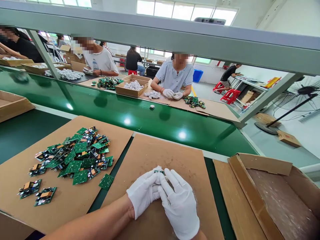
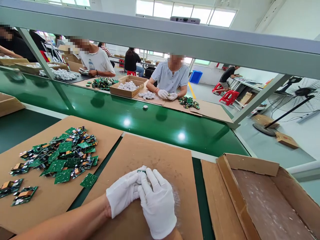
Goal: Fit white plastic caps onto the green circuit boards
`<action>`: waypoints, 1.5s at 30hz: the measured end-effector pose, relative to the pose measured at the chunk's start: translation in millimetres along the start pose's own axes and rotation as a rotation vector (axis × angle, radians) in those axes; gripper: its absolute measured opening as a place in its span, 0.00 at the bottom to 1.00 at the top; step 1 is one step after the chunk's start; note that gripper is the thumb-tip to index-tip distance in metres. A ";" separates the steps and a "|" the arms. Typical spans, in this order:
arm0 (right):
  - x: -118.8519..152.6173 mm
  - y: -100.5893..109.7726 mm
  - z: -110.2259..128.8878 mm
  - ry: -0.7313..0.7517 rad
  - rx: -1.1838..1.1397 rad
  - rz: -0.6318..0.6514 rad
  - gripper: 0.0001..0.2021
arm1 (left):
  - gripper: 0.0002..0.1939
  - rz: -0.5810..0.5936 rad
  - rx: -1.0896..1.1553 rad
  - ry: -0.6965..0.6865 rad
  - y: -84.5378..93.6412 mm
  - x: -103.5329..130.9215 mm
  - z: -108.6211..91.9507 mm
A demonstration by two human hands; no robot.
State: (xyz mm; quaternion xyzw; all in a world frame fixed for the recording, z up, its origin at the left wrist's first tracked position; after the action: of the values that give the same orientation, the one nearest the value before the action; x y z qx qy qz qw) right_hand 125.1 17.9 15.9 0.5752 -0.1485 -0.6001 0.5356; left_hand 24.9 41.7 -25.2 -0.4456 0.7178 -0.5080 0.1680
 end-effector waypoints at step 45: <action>-1.4 -27.4 -22.7 -0.636 -0.851 0.298 0.17 | 0.19 -0.040 -0.431 0.008 1.6 1.2 4.6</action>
State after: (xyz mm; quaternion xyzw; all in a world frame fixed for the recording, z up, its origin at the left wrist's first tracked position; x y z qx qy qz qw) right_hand 131.1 39.5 -11.7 0.0713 -0.1270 -0.6691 0.7288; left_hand 26.7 38.2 -28.3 -0.4836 0.8014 -0.3476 0.0558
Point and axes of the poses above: each hand's wrist, its own x-axis away from the middle knuckle, its own y-axis out of the back of the hand, z = x × y, the point moved 5 cm from there along -x, towards the middle knuckle
